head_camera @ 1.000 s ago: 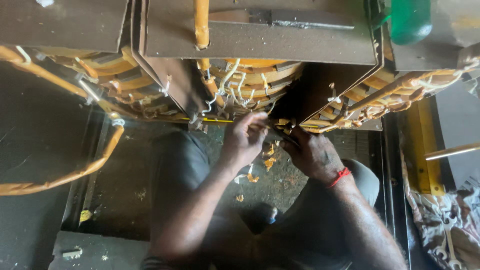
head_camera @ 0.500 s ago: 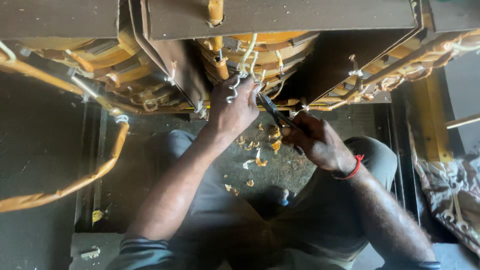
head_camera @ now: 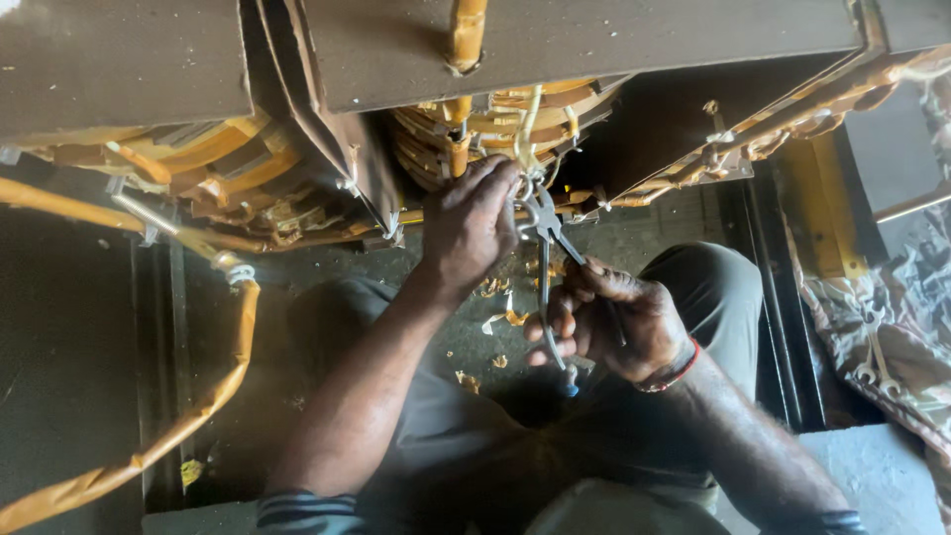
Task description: The person uses pliers to cut white cords attached to a large wooden or cardboard structure. The person repeatedly grips and snips the cords, removing them from the structure.
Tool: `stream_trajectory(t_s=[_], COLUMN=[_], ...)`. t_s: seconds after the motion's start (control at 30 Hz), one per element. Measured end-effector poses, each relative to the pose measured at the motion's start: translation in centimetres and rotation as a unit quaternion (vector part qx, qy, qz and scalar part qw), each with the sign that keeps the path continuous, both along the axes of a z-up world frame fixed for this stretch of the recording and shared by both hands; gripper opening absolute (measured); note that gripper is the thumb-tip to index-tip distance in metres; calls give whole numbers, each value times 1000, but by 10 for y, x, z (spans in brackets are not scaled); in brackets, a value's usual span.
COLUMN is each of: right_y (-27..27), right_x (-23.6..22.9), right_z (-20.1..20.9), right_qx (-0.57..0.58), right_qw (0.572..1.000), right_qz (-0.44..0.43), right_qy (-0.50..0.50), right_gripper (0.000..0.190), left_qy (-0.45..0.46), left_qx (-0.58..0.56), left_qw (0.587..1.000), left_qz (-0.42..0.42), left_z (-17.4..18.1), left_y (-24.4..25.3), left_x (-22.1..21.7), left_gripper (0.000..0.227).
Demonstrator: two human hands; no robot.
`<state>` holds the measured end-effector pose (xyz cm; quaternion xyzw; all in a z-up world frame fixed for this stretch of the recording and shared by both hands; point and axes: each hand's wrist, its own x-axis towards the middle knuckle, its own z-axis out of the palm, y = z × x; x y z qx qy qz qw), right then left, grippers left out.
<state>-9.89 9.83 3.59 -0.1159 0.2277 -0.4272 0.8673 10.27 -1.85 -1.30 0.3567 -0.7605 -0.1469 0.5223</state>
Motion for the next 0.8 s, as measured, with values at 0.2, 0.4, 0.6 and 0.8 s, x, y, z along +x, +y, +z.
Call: stream_trajectory(t_s=[0.2,0.4,0.6,0.8], right_y=[0,-10,-11,-9], right_x=[30,45,57,60], right_z=[-2,-7,-4,3], right_qx=[24,34,47,22], right_qw=[995,990,980,980], right_qz=[-77,-101,-109,-105], right_qy=[-50,-93,-162,-167], right_gripper=[34,36,36,35], left_qy=[74,54,40,30], left_qx=[-57,-63,-48,-37], left_qw=[996,996,998,999], left_qz=[16,15,3,4], left_z=[2,-3,-2,4], left_y=[-3,-5,-3,0], left_x=[-3,0,5,5], left_gripper=[24,25,27,28])
